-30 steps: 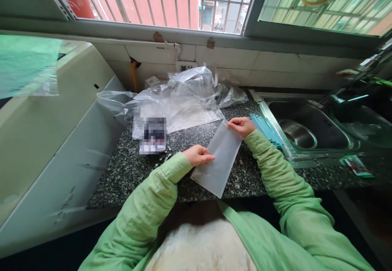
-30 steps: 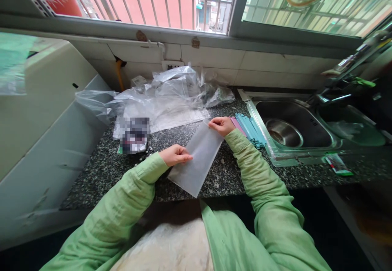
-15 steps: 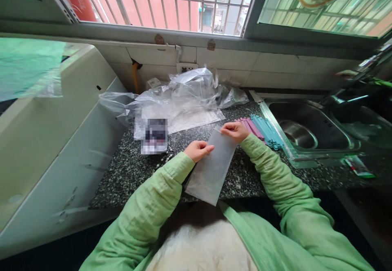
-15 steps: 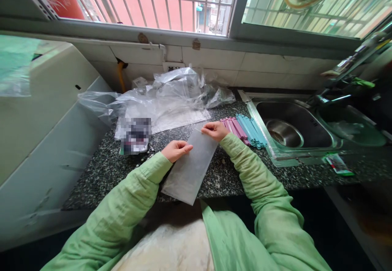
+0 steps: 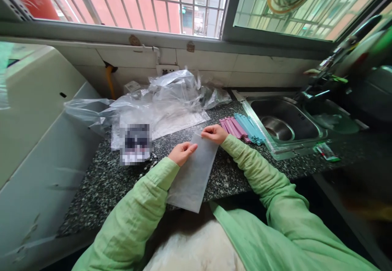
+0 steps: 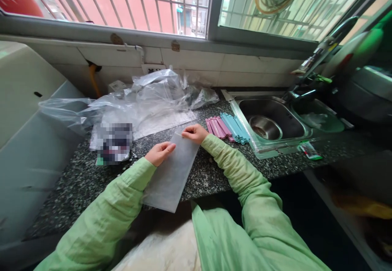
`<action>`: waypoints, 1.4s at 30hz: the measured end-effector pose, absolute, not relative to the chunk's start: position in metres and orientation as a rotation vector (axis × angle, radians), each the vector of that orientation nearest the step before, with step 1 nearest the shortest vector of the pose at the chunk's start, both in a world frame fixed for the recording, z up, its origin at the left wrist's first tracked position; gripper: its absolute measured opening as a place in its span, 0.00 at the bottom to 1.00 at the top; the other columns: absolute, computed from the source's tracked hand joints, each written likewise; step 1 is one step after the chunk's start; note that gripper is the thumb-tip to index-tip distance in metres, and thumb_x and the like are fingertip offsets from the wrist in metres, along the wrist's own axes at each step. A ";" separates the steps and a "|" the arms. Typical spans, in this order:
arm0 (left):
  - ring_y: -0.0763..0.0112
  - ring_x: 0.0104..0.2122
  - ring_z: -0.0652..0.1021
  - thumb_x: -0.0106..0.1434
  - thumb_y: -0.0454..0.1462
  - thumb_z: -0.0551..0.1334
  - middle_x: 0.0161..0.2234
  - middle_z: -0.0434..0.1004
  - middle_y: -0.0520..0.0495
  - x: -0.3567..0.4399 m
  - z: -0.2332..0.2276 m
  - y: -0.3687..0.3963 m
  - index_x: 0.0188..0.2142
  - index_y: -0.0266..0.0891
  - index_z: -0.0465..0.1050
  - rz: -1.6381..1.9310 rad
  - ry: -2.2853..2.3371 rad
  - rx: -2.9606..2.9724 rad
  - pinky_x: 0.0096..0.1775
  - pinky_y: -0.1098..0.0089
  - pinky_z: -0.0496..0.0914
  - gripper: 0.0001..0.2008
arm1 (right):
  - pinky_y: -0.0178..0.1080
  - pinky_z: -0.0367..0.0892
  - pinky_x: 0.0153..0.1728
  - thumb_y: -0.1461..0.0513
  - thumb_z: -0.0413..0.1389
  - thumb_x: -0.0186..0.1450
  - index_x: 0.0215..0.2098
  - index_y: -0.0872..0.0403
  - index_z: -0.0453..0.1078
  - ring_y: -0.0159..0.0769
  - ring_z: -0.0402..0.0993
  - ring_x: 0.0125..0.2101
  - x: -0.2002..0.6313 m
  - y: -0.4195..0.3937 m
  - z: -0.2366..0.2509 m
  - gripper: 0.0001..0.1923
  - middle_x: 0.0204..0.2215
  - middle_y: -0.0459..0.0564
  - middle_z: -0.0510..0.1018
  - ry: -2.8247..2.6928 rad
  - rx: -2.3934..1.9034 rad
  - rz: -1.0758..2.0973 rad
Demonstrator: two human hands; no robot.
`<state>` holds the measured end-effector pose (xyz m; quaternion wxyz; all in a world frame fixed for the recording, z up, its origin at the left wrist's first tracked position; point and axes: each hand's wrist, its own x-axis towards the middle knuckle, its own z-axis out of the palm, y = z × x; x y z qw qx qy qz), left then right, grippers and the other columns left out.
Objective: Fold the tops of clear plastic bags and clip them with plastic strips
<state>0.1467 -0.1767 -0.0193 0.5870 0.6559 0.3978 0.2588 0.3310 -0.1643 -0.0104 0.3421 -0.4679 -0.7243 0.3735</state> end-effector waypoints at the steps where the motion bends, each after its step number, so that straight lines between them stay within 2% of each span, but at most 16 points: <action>1: 0.81 0.17 0.56 0.42 0.53 0.59 0.13 0.54 0.58 0.147 -0.020 -0.176 0.15 0.36 0.61 0.596 0.942 1.522 0.22 0.74 0.51 0.21 | 0.29 0.51 0.19 0.51 0.50 0.54 0.19 0.58 0.63 0.23 0.54 0.18 0.330 -0.165 -0.011 0.18 0.14 0.41 0.60 -1.880 -1.215 0.966; 4: 0.79 0.18 0.60 0.39 0.52 0.61 0.14 0.61 0.56 0.147 -0.022 -0.175 0.17 0.35 0.67 0.567 0.966 1.497 0.24 0.74 0.55 0.20 | 0.30 0.54 0.20 0.52 0.51 0.54 0.19 0.59 0.64 0.23 0.55 0.18 0.328 -0.166 -0.010 0.17 0.14 0.41 0.62 -1.876 -1.216 0.960; 8: 0.77 0.20 0.64 0.38 0.50 0.62 0.15 0.66 0.53 0.144 -0.022 -0.172 0.17 0.34 0.68 0.616 0.991 1.454 0.27 0.73 0.58 0.19 | 0.32 0.62 0.26 0.53 0.53 0.52 0.28 0.59 0.70 0.28 0.65 0.23 0.342 -0.171 0.001 0.16 0.22 0.47 0.72 -1.787 -1.316 0.812; 10: 0.77 0.20 0.64 0.37 0.50 0.62 0.15 0.66 0.53 0.143 -0.021 -0.171 0.17 0.34 0.68 0.651 1.011 1.437 0.27 0.74 0.58 0.19 | 0.33 0.64 0.28 0.53 0.53 0.54 0.29 0.58 0.71 0.30 0.67 0.25 0.361 -0.178 0.009 0.16 0.24 0.49 0.74 -1.707 -1.472 0.588; 14: 0.80 0.17 0.59 0.37 0.51 0.62 0.13 0.61 0.56 0.140 -0.017 -0.169 0.17 0.34 0.68 0.684 1.042 1.416 0.22 0.75 0.53 0.20 | 0.37 0.64 0.33 0.55 0.51 0.56 0.30 0.58 0.72 0.35 0.70 0.30 0.408 -0.205 0.018 0.14 0.29 0.53 0.76 -1.505 -1.971 -0.060; 17: 0.82 0.15 0.56 0.37 0.52 0.62 0.11 0.57 0.58 0.140 -0.015 -0.169 0.18 0.34 0.69 0.681 1.059 1.409 0.20 0.76 0.49 0.21 | 0.38 0.63 0.33 0.57 0.50 0.57 0.35 0.57 0.73 0.40 0.70 0.34 0.435 -0.225 0.014 0.15 0.33 0.56 0.75 -1.424 -2.304 -0.308; 21: 0.83 0.14 0.54 0.37 0.51 0.62 0.10 0.55 0.59 0.140 -0.017 -0.169 0.19 0.33 0.69 0.698 1.038 1.400 0.19 0.76 0.47 0.21 | 0.38 0.61 0.30 0.54 0.51 0.57 0.37 0.57 0.73 0.42 0.70 0.34 0.446 -0.239 0.003 0.18 0.34 0.58 0.75 -1.414 -2.547 -0.322; 27: 0.85 0.13 0.52 0.39 0.49 0.64 0.09 0.51 0.61 0.139 -0.022 -0.168 0.23 0.32 0.72 0.701 1.028 1.323 0.17 0.77 0.44 0.21 | 0.37 0.58 0.27 0.55 0.50 0.57 0.34 0.56 0.74 0.42 0.70 0.32 0.443 -0.237 -0.002 0.16 0.32 0.58 0.76 -1.409 -2.600 -0.319; 29: 0.85 0.13 0.53 0.39 0.48 0.65 0.10 0.53 0.61 0.139 -0.021 -0.169 0.28 0.32 0.73 0.707 1.016 1.293 0.17 0.77 0.45 0.22 | 0.36 0.58 0.26 0.56 0.50 0.57 0.33 0.56 0.74 0.41 0.70 0.32 0.441 -0.236 -0.001 0.15 0.31 0.57 0.76 -1.405 -2.603 -0.325; 32: 0.84 0.12 0.53 0.39 0.46 0.66 0.10 0.52 0.63 0.140 -0.019 -0.169 0.40 0.30 0.71 0.708 0.961 1.219 0.16 0.77 0.45 0.29 | 0.36 0.57 0.26 0.57 0.49 0.57 0.32 0.57 0.73 0.40 0.70 0.31 0.439 -0.236 -0.001 0.14 0.31 0.57 0.76 -1.404 -2.613 -0.310; 34: 0.84 0.11 0.52 0.39 0.46 0.66 0.10 0.50 0.63 0.140 -0.018 -0.168 0.42 0.30 0.69 0.710 0.929 1.157 0.16 0.77 0.44 0.32 | 0.37 0.57 0.27 0.57 0.49 0.57 0.32 0.57 0.73 0.40 0.70 0.31 0.438 -0.236 0.000 0.14 0.31 0.57 0.76 -1.393 -2.614 -0.298; 38: 0.85 0.12 0.53 0.40 0.44 0.66 0.10 0.49 0.62 0.139 -0.018 -0.166 0.37 0.32 0.72 0.708 0.904 1.068 0.16 0.77 0.47 0.25 | 0.37 0.58 0.29 0.58 0.49 0.57 0.33 0.58 0.71 0.40 0.69 0.32 0.438 -0.238 0.003 0.14 0.31 0.57 0.75 -1.340 -2.536 -0.341; 42: 0.83 0.12 0.55 0.40 0.43 0.66 0.10 0.52 0.60 0.139 -0.017 -0.164 0.31 0.34 0.74 0.717 0.941 1.010 0.16 0.77 0.49 0.19 | 0.38 0.60 0.34 0.57 0.48 0.58 0.31 0.59 0.70 0.39 0.68 0.32 0.432 -0.240 0.011 0.14 0.29 0.56 0.73 -1.405 -2.253 -0.408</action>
